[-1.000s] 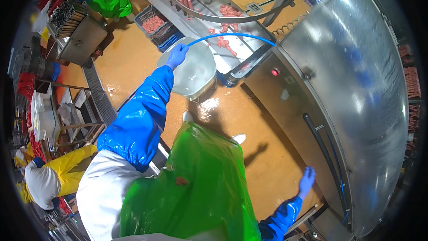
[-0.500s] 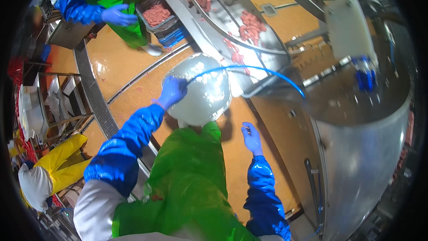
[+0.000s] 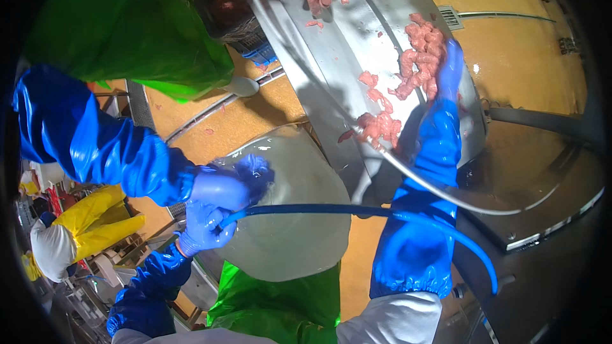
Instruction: The person operates a sausage-making machine, filling casings with ground meat and arranging the resulting links on a conveyor rack. They then transfer the sausages into a plastic-lined basket.
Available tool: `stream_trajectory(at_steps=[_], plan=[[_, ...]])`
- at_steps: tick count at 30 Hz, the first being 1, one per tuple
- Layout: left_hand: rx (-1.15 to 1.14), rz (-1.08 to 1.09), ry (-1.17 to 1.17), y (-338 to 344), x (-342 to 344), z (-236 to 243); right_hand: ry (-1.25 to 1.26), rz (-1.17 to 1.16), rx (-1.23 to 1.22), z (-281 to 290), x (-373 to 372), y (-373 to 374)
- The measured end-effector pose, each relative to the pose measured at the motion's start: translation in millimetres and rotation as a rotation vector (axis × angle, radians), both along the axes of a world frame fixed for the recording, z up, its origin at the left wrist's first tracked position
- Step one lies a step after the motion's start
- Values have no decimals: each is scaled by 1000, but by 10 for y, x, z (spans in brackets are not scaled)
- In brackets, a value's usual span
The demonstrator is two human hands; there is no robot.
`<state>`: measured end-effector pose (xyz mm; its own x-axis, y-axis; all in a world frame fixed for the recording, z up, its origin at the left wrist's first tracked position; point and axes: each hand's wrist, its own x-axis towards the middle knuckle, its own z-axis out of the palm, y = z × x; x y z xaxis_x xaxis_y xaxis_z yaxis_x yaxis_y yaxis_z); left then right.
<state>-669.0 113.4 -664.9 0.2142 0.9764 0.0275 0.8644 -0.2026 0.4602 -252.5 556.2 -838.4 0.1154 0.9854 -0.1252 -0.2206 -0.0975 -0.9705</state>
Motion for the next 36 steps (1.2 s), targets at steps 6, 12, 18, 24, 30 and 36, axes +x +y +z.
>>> stream_trajectory(at_steps=[6, 12, 18, 24, 30, 36], plan=[[0, -85, 90, 116, -12, 96, -278, 378, 291, 522, -1489, -107], [8, -86, 82, 27, 19, 75, -1498, -92, 553, 576, -435, -648], [60, -105, 75, 80, 57, 77, -1165, -370, -3, -363, -199, -823], [66, -123, 40, 94, -23, 88, -538, 97, 220, 287, -1093, -1179], [51, -107, 5, 72, 17, 67, -1206, 282, 316, -129, -148, -2781], [48, -98, -15, 105, 38, 69, -1062, 234, 343, -308, -930, -2010]])
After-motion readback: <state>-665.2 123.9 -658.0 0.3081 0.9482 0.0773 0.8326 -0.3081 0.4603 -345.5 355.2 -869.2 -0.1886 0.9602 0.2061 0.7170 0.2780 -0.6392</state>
